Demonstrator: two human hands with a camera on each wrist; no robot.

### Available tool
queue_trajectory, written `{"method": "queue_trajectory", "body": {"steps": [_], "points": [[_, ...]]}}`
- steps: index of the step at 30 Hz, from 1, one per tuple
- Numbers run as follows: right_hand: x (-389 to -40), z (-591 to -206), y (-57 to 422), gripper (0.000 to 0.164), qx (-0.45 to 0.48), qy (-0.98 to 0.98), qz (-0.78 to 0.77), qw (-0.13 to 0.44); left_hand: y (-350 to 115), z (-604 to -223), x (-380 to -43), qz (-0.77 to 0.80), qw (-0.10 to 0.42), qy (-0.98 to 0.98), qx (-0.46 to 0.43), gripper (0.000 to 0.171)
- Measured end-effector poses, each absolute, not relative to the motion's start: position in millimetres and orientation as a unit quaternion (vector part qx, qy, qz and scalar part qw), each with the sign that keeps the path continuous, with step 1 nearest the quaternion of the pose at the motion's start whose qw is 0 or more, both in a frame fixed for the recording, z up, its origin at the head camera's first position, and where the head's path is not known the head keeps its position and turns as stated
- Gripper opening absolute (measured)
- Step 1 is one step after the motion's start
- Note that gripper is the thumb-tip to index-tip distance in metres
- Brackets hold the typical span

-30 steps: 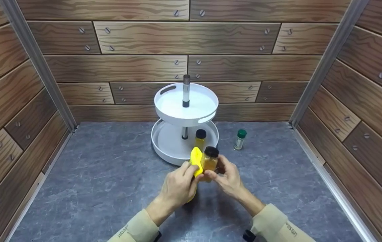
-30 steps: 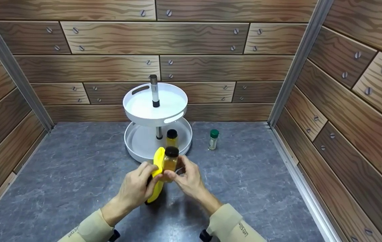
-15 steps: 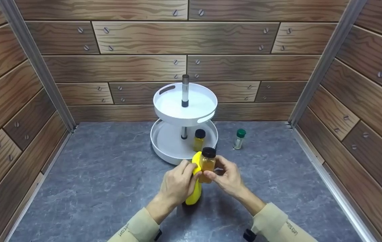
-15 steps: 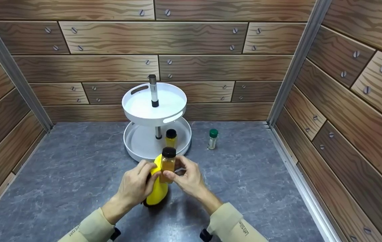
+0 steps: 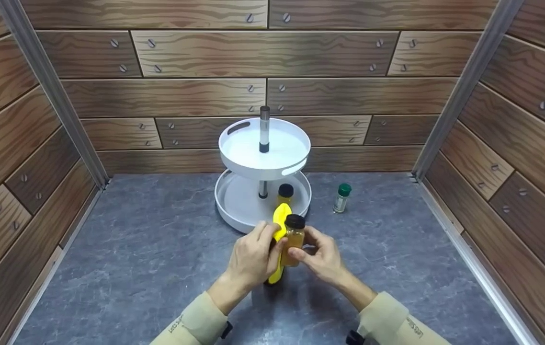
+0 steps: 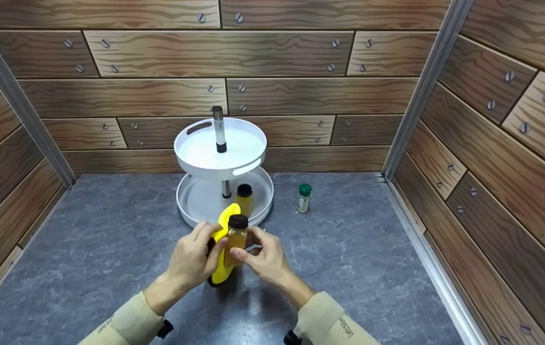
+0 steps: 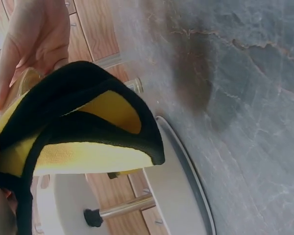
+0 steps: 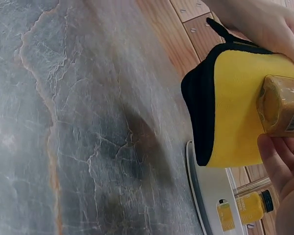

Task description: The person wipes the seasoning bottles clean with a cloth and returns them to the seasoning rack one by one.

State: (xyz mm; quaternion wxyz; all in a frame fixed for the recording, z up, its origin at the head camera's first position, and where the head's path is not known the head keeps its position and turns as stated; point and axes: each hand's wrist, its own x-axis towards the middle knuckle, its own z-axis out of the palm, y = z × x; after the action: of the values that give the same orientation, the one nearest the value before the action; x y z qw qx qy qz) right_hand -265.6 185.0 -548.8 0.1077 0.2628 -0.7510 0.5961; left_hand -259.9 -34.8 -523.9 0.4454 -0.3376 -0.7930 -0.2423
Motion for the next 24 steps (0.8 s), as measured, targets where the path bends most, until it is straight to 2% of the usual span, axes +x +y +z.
{"method": "queue_trajectory", "body": {"steps": [2,6,9,17,24], "points": [[-266,-548,185,0.043,0.262,-0.748,0.6,0.108,-36,-525,-258,-0.251,0.432,-0.795,-0.344,0.024],[-269,-545,186,0.044,0.261,-0.741,0.609,0.111,-38,-526,-255,-0.256,0.416,-0.796,-0.357,0.044],[-271,-542,187,0.044,0.255,-0.74,0.612,0.113,-40,-528,-254,-0.248,0.403,-0.8,-0.369,0.051],[-274,-534,190,0.046,0.236,-0.748,0.61,0.11,-43,-535,-249,-0.23,0.378,-0.813,-0.38,0.053],[-275,-538,189,0.04,0.236,-0.755,0.603,0.103,-37,-535,-248,-0.283,0.375,-0.809,-0.353,0.046]]}}
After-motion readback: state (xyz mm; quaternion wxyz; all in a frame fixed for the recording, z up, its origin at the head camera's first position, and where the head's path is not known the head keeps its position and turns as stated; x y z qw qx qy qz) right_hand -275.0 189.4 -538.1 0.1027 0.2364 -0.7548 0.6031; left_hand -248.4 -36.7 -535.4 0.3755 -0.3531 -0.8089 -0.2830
